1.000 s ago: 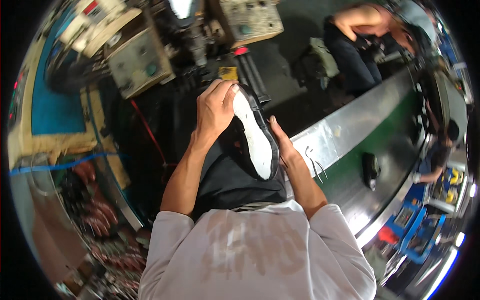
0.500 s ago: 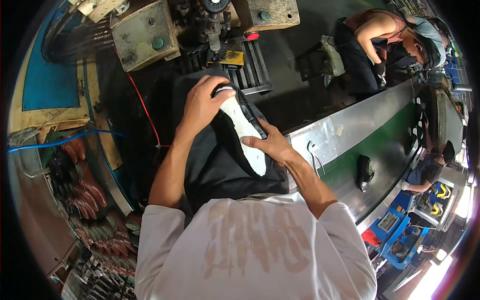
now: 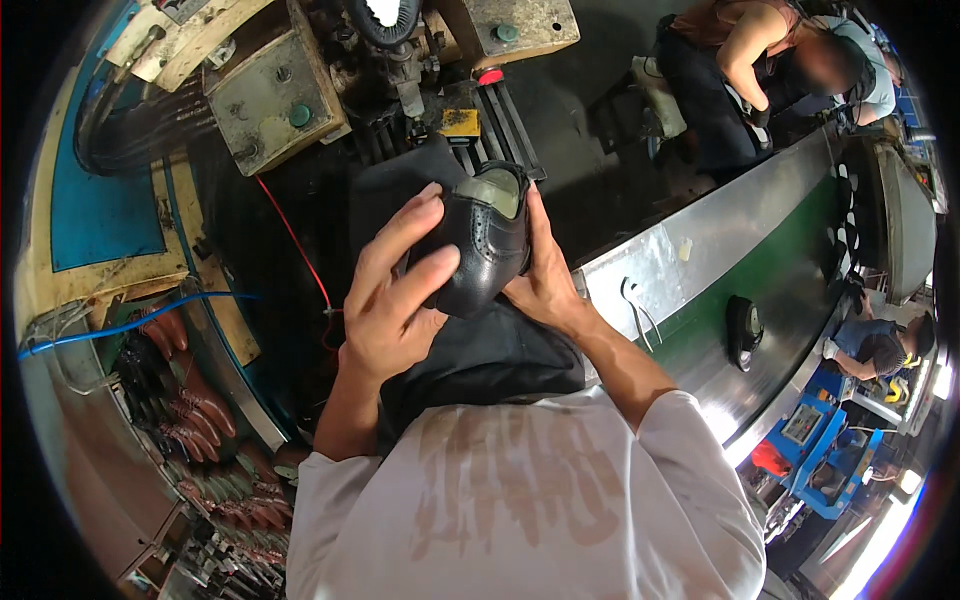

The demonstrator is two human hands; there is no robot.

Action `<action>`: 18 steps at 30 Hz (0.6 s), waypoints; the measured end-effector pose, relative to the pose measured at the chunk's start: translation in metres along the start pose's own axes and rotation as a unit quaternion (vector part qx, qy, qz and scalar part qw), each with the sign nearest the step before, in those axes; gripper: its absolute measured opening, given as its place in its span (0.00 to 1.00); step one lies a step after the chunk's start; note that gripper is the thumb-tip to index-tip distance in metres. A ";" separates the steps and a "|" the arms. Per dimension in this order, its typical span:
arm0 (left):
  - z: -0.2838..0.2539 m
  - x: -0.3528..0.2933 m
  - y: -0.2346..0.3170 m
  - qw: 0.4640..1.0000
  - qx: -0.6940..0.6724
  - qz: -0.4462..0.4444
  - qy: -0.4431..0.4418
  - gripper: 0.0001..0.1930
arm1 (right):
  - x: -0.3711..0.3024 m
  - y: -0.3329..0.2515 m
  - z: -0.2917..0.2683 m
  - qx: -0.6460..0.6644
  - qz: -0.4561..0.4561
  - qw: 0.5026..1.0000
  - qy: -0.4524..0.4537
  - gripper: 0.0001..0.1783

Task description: The person repeatedly picks up black shoes and white insoles from a conveyor belt and a nearby pile. They place the insoles into the shoes and press them down firmly with their hands to secure the fit. The process is repeated for multiple pairs of shoes in a continuous assembly line workflow.

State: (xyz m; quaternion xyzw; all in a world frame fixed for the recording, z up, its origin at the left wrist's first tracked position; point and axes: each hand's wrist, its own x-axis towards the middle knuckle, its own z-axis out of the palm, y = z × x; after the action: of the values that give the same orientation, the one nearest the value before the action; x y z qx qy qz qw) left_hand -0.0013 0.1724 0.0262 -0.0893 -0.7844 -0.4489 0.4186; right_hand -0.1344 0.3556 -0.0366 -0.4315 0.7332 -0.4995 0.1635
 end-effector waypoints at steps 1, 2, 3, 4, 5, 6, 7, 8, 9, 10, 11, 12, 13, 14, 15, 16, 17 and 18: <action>0.001 0.000 0.001 1.000 0.022 0.000 0.020 0.28 | 0.001 0.001 -0.001 0.004 0.007 1.000 -0.005 0.66; -0.001 0.004 0.001 0.998 0.059 -0.026 0.014 0.27 | -0.001 -0.001 -0.004 0.032 0.049 0.998 -0.037 0.66; -0.002 0.011 -0.003 0.994 0.096 -0.047 0.011 0.25 | 0.005 -0.013 -0.013 0.055 0.086 0.992 -0.068 0.65; -0.004 0.018 -0.008 0.988 0.137 -0.068 0.011 0.23 | 0.009 -0.021 -0.020 0.080 0.119 0.984 -0.102 0.64; -0.004 0.028 -0.022 0.981 0.166 -0.097 0.016 0.17 | 0.011 -0.020 -0.025 0.094 0.180 0.971 -0.124 0.61; 0.001 0.033 -0.043 0.975 0.176 -0.130 0.033 0.16 | 0.006 -0.016 -0.023 0.130 0.223 0.961 -0.095 0.60; 0.004 0.037 -0.062 0.961 0.185 -0.203 0.034 0.12 | 0.003 -0.020 -0.021 0.034 0.165 0.984 -0.061 0.59; 0.006 0.035 -0.088 0.948 0.219 -0.230 0.022 0.11 | 0.000 -0.025 -0.019 -0.060 0.102 0.993 -0.022 0.59; 0.008 0.026 -0.114 0.926 0.229 -0.301 -0.009 0.13 | -0.002 -0.042 -0.015 -0.126 0.087 0.987 -0.038 0.57; 0.012 0.024 -0.128 0.893 0.214 -0.391 -0.057 0.14 | -0.011 -0.039 -0.012 -0.246 0.014 0.966 -0.082 0.54; 0.017 0.012 -0.143 0.894 0.206 -0.392 -0.065 0.14 | -0.013 -0.034 -0.007 -0.300 0.023 0.945 -0.130 0.53; 0.023 0.011 -0.149 0.896 0.198 -0.390 -0.079 0.14 | -0.015 -0.025 -0.002 -0.350 0.036 0.920 -0.174 0.52; 0.029 0.006 -0.152 0.904 0.169 -0.387 -0.069 0.13 | -0.014 -0.016 0.000 -0.355 0.028 0.920 -0.164 0.48; 0.032 0.004 -0.157 0.913 0.173 -0.363 -0.071 0.13 | -0.017 -0.010 -0.002 -0.345 0.032 0.925 -0.159 0.47; 0.029 0.002 -0.163 0.920 0.180 -0.340 -0.071 0.13 | -0.014 -0.011 -0.004 -0.332 0.033 0.930 -0.155 0.46; 0.028 0.000 -0.167 0.927 0.188 -0.317 -0.071 0.14 | -0.013 -0.011 -0.006 -0.319 0.033 0.935 -0.153 0.45; 0.031 -0.007 -0.168 0.923 0.179 -0.333 -0.075 0.13 | -0.016 -0.011 -0.006 -0.314 0.033 0.936 -0.156 0.45; 0.031 -0.010 -0.173 0.921 0.173 -0.341 -0.075 0.13 | -0.015 -0.010 -0.007 -0.312 0.024 0.937 -0.155 0.44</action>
State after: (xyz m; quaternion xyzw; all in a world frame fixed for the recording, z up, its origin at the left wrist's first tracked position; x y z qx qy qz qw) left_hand -0.1022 0.0988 -0.0981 0.2239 -0.8620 -0.4136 0.1890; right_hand -0.1258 0.3703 -0.0279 -0.5156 0.8277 -0.1682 0.1443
